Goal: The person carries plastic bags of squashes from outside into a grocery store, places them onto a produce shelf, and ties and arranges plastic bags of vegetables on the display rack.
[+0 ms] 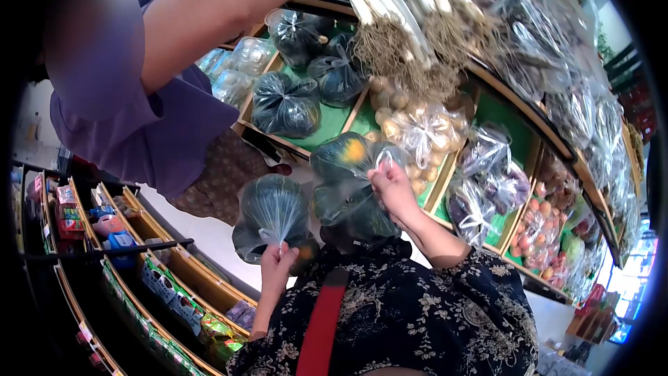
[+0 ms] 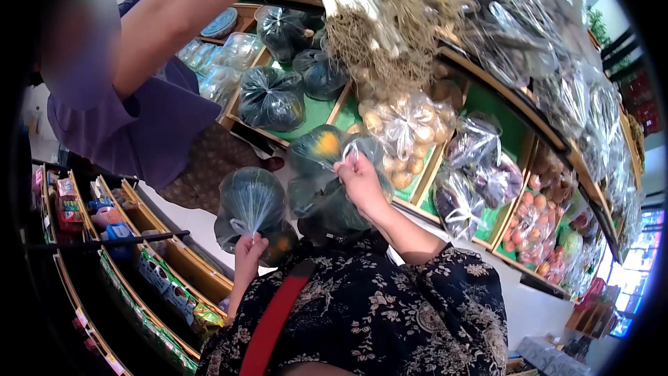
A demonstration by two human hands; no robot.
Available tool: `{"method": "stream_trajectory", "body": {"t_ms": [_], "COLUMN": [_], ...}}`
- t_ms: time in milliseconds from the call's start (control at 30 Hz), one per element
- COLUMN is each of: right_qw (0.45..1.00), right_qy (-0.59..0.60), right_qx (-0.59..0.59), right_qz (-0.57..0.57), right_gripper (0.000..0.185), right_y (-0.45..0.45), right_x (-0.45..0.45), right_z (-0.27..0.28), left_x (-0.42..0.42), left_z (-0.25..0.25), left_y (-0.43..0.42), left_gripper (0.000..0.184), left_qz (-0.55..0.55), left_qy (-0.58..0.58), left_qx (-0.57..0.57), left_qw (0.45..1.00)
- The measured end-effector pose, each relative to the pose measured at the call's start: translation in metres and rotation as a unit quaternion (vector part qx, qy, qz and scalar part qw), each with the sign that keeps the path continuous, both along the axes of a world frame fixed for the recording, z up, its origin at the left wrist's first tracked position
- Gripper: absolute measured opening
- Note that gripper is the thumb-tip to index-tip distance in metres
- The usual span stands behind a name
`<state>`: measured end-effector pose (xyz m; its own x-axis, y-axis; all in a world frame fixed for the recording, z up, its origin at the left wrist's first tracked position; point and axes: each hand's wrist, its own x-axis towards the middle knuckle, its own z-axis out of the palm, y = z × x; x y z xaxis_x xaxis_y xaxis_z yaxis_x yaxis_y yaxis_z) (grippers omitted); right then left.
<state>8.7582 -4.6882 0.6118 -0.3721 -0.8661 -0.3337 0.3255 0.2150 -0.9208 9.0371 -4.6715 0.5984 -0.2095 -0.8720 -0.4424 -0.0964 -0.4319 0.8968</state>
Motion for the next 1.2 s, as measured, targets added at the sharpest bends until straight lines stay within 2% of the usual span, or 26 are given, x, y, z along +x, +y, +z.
{"method": "stream_trajectory", "body": {"t_ms": [67,200,267,467,567,633,733,833,867,933,1000,1067,1167,1200], "right_qw": [1.0,0.996,0.998,0.996,0.993,0.989,0.973,0.937,0.916,0.919,0.903,0.905,0.882,0.893], "right_qy": [0.002,-0.049,-0.04,0.006,0.012,0.011,0.125,0.293,0.356,0.369,0.396,0.376,0.415,0.4], "right_qx": [-0.027,0.051,0.024,-0.082,-0.068,-0.078,-0.09,0.008,0.044,0.081,0.151,0.199,0.217,0.201], "right_qz": [0.004,0.046,0.038,-0.046,-0.098,-0.123,-0.17,-0.188,-0.182,-0.116,-0.064,0.009,0.051,0.058], "right_gripper": [0.013,0.015,0.015,0.014,0.013,0.014,0.015,0.016,0.017,0.02,0.021,0.022,0.022,0.022], "right_y": [-0.03,-0.071,-0.091,-0.147,-0.173,-0.183,-0.204,-0.192,-0.183,-0.174,-0.168,-0.16,-0.15,-0.146], "right_x": [-0.014,-0.027,-0.029,-0.021,-0.021,-0.019,-0.026,-0.031,-0.034,-0.035,-0.033,-0.032,-0.022,-0.018], "right_z": [-0.011,0.003,-0.013,-0.055,-0.049,-0.051,-0.092,-0.128,-0.135,-0.136,-0.13,-0.119,-0.122,-0.123], "left_x": [-0.014,-0.038,-0.042,-0.05,-0.046,-0.044,-0.051,-0.07,-0.077,-0.089,-0.097,-0.103,-0.135,-0.152], "left_z": [0.0,0.007,0.004,0.007,0.007,0.007,0.003,0.0,-0.002,-0.006,-0.007,-0.006,0.01,0.017], "left_y": [-0.012,-0.032,-0.046,-0.101,-0.137,-0.164,-0.207,-0.244,-0.254,-0.271,-0.281,-0.289,-0.303,-0.307], "left_gripper": [0.017,0.016,0.016,0.013,0.01,0.01,0.009,0.01,0.011,0.014,0.017,0.02,0.025,0.027], "left_qz": [0.028,0.065,0.067,0.005,-0.046,-0.081,-0.147,-0.243,-0.284,-0.386,-0.485,-0.563,-0.635,-0.649], "left_qy": [0.017,0.031,0.034,0.016,-0.034,-0.015,-0.02,-0.087,-0.13,-0.266,-0.405,-0.49,-0.547,-0.557], "left_qx": [-0.012,-0.007,0.003,0.005,-0.006,-0.001,-0.003,-0.032,-0.053,-0.11,-0.167,-0.202,-0.25,-0.265], "left_qw": [0.999,0.997,0.997,1.0,0.998,0.997,0.989,0.966,0.949,0.877,0.757,0.634,0.485,0.446]}}
